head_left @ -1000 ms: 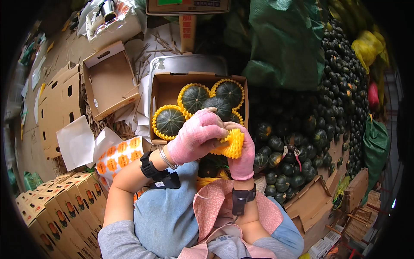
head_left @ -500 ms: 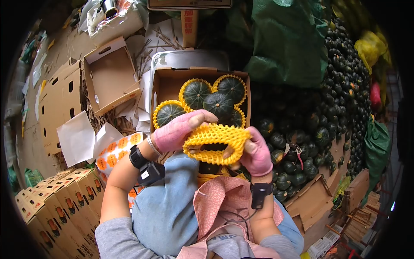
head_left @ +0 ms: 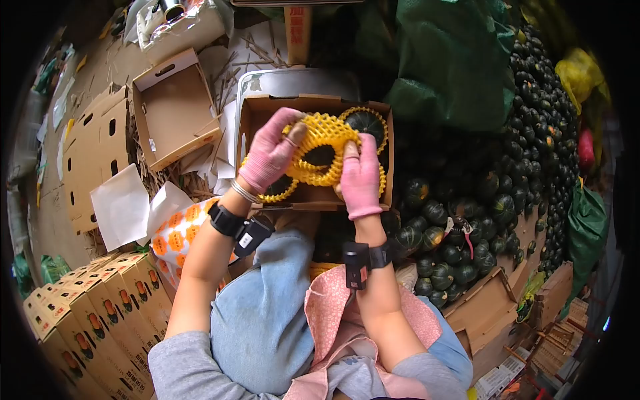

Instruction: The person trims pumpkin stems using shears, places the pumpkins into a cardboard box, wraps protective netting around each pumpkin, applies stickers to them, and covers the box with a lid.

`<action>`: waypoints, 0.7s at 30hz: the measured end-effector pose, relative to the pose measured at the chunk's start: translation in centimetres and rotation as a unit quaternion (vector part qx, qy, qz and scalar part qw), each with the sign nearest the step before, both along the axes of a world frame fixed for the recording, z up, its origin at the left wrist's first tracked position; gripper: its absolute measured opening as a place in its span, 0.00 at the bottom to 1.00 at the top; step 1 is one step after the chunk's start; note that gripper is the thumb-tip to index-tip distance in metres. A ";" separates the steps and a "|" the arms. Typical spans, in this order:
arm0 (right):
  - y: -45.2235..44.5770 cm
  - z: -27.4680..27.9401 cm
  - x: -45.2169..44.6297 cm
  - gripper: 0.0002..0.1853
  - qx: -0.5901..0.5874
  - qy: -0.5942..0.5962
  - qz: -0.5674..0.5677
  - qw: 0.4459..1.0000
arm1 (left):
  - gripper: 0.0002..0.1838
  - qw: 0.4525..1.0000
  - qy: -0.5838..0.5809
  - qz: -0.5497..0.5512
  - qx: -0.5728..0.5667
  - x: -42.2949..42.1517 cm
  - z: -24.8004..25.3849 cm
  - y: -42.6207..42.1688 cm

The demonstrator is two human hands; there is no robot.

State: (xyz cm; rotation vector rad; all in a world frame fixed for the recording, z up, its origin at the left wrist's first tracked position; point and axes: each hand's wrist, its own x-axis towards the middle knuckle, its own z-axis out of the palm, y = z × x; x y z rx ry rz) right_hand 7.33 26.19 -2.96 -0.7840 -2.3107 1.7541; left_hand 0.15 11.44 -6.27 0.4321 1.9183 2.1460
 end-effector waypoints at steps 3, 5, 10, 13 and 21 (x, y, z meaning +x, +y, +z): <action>-1.0 -3.2 -2.5 0.10 0.124 0.123 0.063 0.983 | 0.07 0.994 0.023 -0.039 -0.098 -2.5 0.0 -2.1; -0.6 -3.3 -3.4 0.09 0.152 0.181 0.067 0.969 | 0.07 0.998 -0.012 -0.047 -0.035 -3.3 -1.2 -2.5; 1.2 -5.5 -5.2 0.06 0.038 0.138 0.020 0.989 | 0.08 0.997 -0.074 0.029 0.008 -3.7 -3.3 -1.4; 2.0 -6.1 -5.4 0.07 0.040 0.085 0.036 0.995 | 0.08 0.994 -0.067 0.062 -0.060 -4.1 -4.0 -0.9; 0.5 -2.9 -3.1 0.11 0.387 0.257 0.014 0.885 | 0.25 0.919 0.281 0.040 -0.273 -0.4 1.7 -1.5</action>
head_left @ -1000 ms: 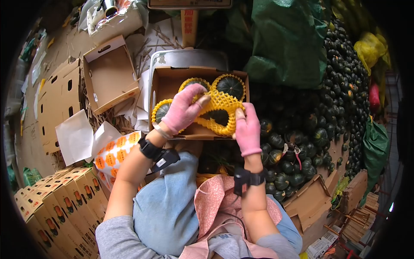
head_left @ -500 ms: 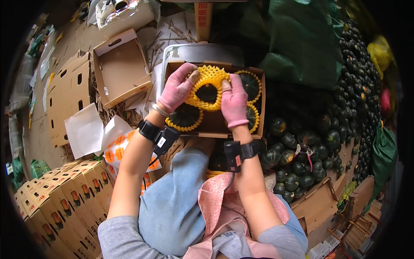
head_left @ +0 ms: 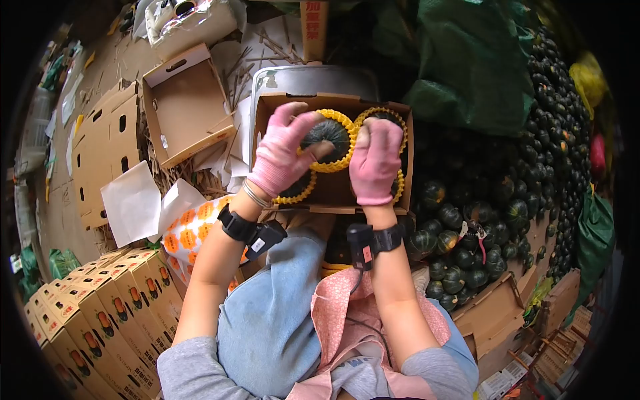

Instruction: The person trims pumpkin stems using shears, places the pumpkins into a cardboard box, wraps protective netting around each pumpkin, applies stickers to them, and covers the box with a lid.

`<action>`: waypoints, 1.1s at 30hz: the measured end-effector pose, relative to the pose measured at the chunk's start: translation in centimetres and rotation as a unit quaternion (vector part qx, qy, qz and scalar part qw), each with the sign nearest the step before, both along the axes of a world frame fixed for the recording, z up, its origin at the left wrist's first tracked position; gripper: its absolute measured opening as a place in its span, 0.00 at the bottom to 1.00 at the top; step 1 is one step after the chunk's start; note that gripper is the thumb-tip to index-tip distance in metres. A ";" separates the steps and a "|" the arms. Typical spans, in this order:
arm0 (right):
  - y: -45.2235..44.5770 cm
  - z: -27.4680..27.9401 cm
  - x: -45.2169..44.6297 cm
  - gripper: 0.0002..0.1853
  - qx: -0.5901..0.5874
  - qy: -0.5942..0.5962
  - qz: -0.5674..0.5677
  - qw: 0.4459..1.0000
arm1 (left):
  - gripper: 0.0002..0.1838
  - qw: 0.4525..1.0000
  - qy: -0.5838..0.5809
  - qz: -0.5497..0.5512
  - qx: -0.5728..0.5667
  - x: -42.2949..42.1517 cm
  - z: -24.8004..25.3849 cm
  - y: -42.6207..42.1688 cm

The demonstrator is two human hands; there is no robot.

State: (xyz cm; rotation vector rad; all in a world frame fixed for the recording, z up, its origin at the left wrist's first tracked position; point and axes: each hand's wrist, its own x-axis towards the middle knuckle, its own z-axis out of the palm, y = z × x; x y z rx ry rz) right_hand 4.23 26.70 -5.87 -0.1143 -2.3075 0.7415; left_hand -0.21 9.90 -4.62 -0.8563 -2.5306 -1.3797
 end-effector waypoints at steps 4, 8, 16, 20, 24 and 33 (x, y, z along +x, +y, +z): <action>-1.9 0.6 2.2 0.16 0.078 -0.122 -0.016 0.989 | 0.33 0.996 -0.028 -0.024 -0.079 0.5 -0.5 0.0; -1.7 -0.2 1.9 0.20 0.012 -0.149 -0.003 0.989 | 0.40 0.997 -0.030 -0.045 -0.062 0.0 -0.6 0.3; -1.5 -0.7 1.8 0.20 -0.050 -0.169 0.009 0.984 | 0.46 0.997 -0.045 -0.050 -0.047 -0.3 -1.1 0.1; -1.0 -0.1 1.5 0.17 -0.122 -0.189 0.033 0.974 | 0.48 0.963 -0.212 -0.121 0.116 -0.9 -1.7 -0.6; -1.4 4.2 1.5 0.59 -0.187 -0.281 0.059 0.939 | 0.50 0.879 -0.318 -0.168 0.314 0.6 0.9 -1.3; -5.7 3.9 -3.7 0.49 -0.134 -0.063 0.048 0.988 | 0.28 0.935 -0.231 0.101 0.249 0.0 0.5 -4.4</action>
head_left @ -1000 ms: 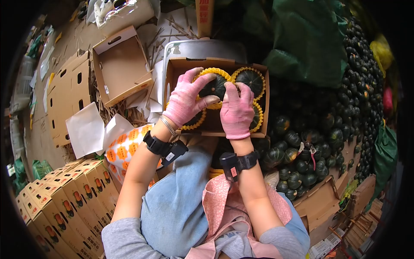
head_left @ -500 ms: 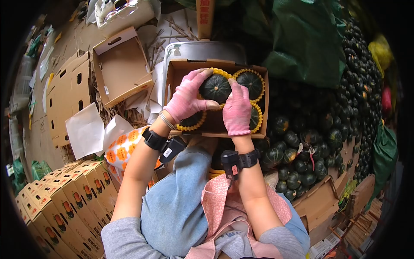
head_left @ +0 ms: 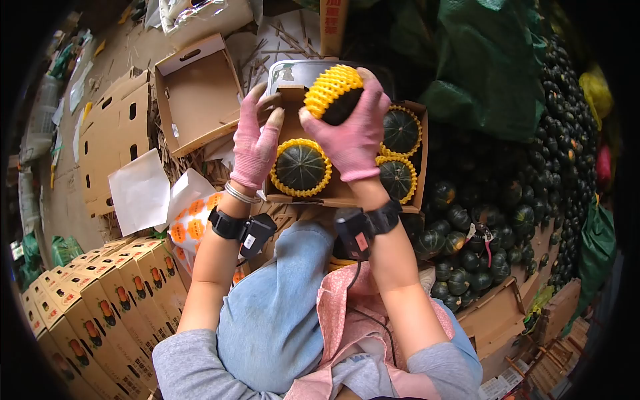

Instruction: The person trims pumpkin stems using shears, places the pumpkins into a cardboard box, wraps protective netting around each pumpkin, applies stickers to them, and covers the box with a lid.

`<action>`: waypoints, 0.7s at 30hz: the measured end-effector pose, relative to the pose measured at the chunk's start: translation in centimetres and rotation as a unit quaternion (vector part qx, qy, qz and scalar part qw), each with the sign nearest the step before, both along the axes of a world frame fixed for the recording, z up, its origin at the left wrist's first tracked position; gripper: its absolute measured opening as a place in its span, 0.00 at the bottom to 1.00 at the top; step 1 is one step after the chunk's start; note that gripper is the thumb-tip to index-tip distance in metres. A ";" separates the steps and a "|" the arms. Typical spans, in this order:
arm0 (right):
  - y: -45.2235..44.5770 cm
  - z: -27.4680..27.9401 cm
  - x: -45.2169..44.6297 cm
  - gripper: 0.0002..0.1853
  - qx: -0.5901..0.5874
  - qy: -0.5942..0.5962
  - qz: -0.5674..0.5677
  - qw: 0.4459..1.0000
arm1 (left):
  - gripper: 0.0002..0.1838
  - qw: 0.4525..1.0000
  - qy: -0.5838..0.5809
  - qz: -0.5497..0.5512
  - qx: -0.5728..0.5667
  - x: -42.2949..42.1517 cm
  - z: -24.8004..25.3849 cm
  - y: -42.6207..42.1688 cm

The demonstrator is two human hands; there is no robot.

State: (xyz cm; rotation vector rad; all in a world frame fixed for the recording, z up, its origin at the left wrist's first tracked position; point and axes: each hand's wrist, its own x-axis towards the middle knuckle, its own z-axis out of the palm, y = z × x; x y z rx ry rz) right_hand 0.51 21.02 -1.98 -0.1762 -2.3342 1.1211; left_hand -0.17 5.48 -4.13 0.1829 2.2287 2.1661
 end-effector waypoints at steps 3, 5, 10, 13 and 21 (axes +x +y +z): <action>-2.2 -1.9 -2.0 0.50 0.007 0.013 0.027 1.000 | 0.28 0.968 0.079 0.067 -0.229 0.1 -6.3 -1.7; -3.6 -4.0 -2.5 0.52 0.061 0.016 0.053 0.997 | 0.28 0.926 0.113 0.084 -0.351 0.5 -7.4 -1.8; -3.5 -6.2 -1.1 0.49 0.188 -0.124 0.010 0.974 | 0.24 0.978 0.012 0.061 -0.198 0.6 -8.0 -1.7; -4.0 -6.3 -0.6 0.46 0.184 -0.083 -0.002 0.980 | 0.24 0.985 -0.020 0.068 -0.160 0.4 -8.2 -1.4; -4.6 -4.9 -0.8 0.40 0.237 -0.211 0.010 0.948 | 0.22 0.985 -0.062 0.105 -0.121 0.6 -7.2 -0.9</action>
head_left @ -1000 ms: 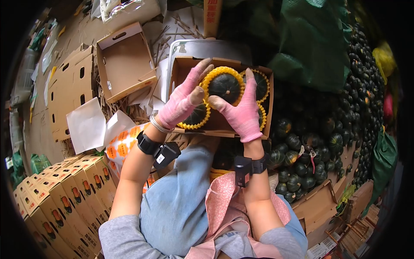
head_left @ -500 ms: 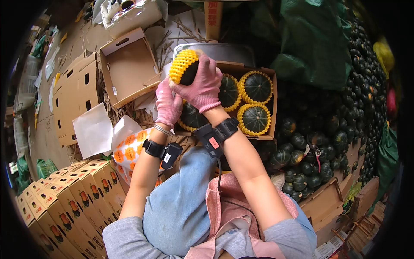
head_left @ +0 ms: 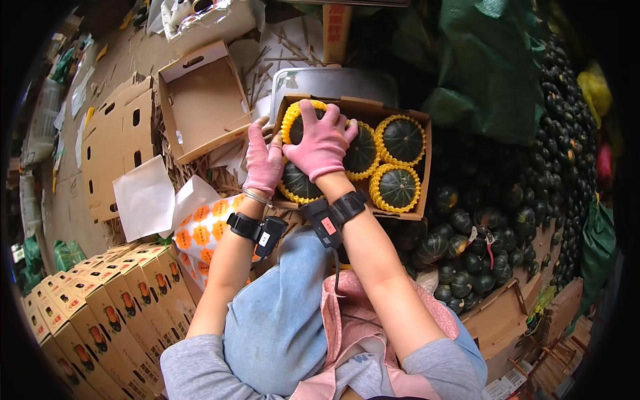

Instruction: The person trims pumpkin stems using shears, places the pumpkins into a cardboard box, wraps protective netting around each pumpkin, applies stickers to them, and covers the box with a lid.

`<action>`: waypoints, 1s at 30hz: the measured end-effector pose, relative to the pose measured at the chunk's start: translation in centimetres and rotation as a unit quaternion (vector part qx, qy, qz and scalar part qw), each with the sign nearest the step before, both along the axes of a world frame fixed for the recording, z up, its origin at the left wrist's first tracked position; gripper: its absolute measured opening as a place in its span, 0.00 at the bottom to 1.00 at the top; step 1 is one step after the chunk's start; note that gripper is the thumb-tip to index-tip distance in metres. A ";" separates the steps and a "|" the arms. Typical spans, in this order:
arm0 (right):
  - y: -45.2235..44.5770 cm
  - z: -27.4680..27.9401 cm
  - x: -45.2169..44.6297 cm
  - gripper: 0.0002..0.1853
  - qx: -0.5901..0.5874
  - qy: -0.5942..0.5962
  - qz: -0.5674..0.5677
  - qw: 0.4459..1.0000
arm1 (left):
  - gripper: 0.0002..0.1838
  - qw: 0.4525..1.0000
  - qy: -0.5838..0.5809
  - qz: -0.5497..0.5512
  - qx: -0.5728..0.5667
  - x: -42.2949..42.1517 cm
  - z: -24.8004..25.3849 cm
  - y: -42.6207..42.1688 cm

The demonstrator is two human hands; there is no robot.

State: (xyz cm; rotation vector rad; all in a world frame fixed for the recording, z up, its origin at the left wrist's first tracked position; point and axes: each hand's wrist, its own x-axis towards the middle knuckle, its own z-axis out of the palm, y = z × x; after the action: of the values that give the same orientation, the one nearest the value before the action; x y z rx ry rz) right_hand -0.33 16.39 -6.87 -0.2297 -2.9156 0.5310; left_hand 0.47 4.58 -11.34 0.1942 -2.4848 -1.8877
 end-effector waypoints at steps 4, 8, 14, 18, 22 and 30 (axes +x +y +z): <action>-0.4 0.6 -1.5 0.35 0.040 -0.165 0.028 0.985 | 0.20 0.999 0.038 0.016 -0.015 -0.1 -0.5 0.1; 0.0 2.2 -2.7 0.38 0.059 -0.253 0.074 0.963 | 0.14 0.993 0.088 -0.018 -0.077 -0.3 -0.4 -0.2; 11.8 3.9 11.7 0.27 -0.138 0.160 0.036 0.977 | 0.16 0.991 0.099 -0.081 -0.045 -1.3 -1.8 -1.7; 25.2 2.2 27.9 0.08 0.079 -0.028 -0.354 0.931 | 0.20 0.989 0.059 -0.139 0.003 -2.4 -1.6 -2.8; 28.7 5.9 36.3 0.12 -0.005 -0.359 -0.433 0.827 | 0.27 0.920 0.244 -0.104 -0.286 -1.1 3.9 0.4; 20.1 0.2 31.5 0.16 -0.036 -0.541 -0.208 0.814 | 0.19 0.821 0.435 -0.245 -0.276 2.2 10.2 6.4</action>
State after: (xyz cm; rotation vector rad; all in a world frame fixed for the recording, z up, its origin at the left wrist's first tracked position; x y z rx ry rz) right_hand 31.16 36.45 -6.63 -1.6262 -3.6393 0.5346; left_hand 2.69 10.94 -1.14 -1.1278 -2.2981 -0.8442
